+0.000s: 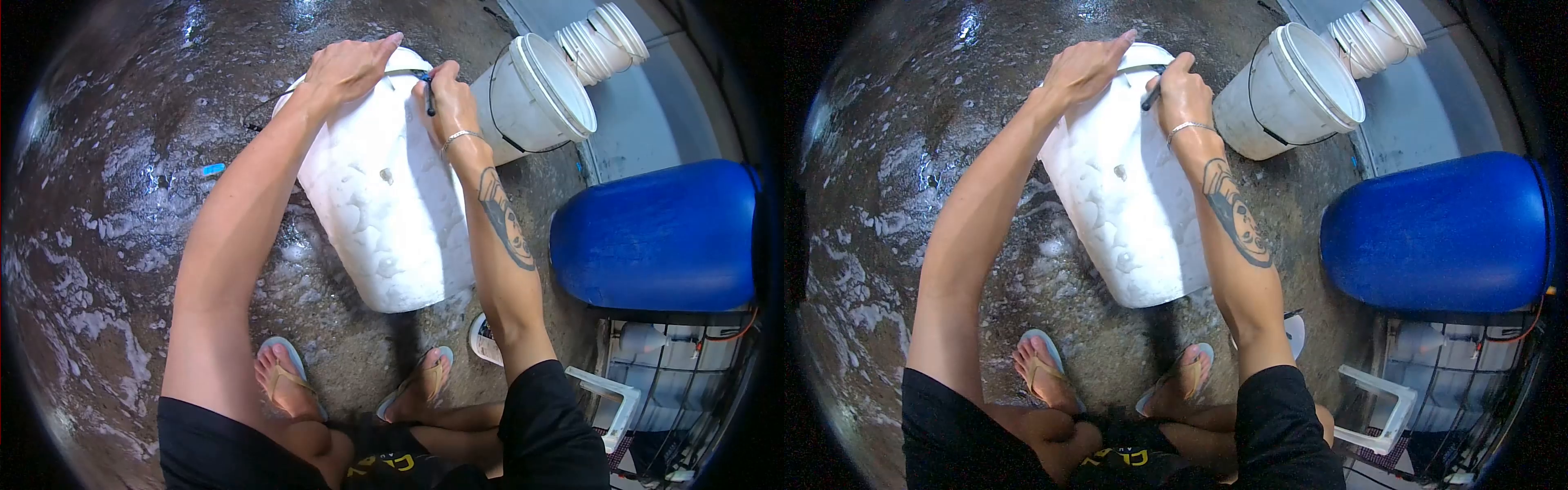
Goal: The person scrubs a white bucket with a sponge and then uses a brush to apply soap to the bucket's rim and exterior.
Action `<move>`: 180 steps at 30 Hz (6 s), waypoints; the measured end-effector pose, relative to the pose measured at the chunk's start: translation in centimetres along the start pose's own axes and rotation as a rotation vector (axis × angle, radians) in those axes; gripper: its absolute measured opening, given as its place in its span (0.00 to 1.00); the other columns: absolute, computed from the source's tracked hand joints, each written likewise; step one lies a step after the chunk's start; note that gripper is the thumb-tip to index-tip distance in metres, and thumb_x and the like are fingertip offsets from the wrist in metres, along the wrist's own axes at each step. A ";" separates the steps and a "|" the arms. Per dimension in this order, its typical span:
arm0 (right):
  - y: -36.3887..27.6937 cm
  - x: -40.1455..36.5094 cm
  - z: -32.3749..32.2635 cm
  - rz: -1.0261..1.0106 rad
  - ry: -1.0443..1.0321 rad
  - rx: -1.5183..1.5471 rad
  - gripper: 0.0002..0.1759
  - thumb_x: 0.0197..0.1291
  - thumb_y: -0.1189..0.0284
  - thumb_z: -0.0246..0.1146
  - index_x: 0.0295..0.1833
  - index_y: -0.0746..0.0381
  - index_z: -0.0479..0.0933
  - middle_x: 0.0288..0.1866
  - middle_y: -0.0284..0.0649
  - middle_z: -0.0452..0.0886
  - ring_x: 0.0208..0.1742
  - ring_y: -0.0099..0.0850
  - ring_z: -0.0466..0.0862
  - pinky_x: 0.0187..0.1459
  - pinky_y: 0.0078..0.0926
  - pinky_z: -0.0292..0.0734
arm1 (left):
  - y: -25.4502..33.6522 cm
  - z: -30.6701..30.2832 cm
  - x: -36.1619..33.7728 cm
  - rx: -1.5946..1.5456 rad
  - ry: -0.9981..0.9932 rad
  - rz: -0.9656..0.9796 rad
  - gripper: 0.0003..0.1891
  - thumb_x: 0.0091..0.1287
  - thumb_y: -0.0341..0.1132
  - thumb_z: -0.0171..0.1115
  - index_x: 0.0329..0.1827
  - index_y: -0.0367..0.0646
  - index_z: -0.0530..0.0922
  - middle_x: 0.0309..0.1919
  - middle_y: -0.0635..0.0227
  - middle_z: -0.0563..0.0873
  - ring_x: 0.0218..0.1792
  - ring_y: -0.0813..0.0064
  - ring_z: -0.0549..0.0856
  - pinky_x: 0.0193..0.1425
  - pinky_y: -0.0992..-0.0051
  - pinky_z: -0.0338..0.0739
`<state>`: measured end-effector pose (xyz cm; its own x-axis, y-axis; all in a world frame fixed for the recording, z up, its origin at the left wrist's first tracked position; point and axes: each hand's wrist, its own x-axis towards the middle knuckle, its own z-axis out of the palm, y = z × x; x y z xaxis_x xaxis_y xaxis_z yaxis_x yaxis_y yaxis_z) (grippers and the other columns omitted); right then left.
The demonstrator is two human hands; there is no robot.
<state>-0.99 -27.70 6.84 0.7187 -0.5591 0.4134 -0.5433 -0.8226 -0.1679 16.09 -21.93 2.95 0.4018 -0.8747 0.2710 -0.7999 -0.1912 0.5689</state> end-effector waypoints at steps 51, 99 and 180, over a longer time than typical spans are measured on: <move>2.5 0.7 0.7 0.272 -0.044 0.093 0.18 0.64 0.63 0.63 0.50 0.67 0.77 0.39 0.58 0.87 0.42 0.54 0.88 0.49 0.42 0.83 | -1.6 0.1 -1.4 -0.050 0.071 0.006 0.37 0.78 0.63 0.26 0.58 0.49 0.83 0.47 0.47 0.88 0.53 0.43 0.85 0.66 0.47 0.73; 25.9 -52.1 -11.5 0.965 -1.002 0.247 0.17 0.64 0.58 0.66 0.42 0.61 0.87 0.35 0.48 0.89 0.34 0.40 0.89 0.38 0.37 0.82 | -2.9 -1.3 -1.3 -0.227 -0.016 0.067 0.23 0.79 0.49 0.55 0.42 0.35 0.86 0.30 0.71 0.88 0.34 0.82 0.80 0.42 0.72 0.78; 6.3 -11.7 -9.4 0.095 -0.329 0.500 0.14 0.73 0.69 0.57 0.50 0.64 0.85 0.25 0.36 0.84 0.25 0.22 0.83 0.27 0.20 0.79 | -3.6 -0.5 -3.7 -0.162 0.089 0.262 0.17 0.72 0.47 0.62 0.53 0.44 0.85 0.40 0.59 0.91 0.42 0.67 0.89 0.49 0.67 0.81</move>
<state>-16.96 -25.37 9.35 0.8167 -0.5699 0.0907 -0.3996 -0.6719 -0.6236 17.67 -17.76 0.28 0.2346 -0.8412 0.4872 -0.8025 0.1152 0.5854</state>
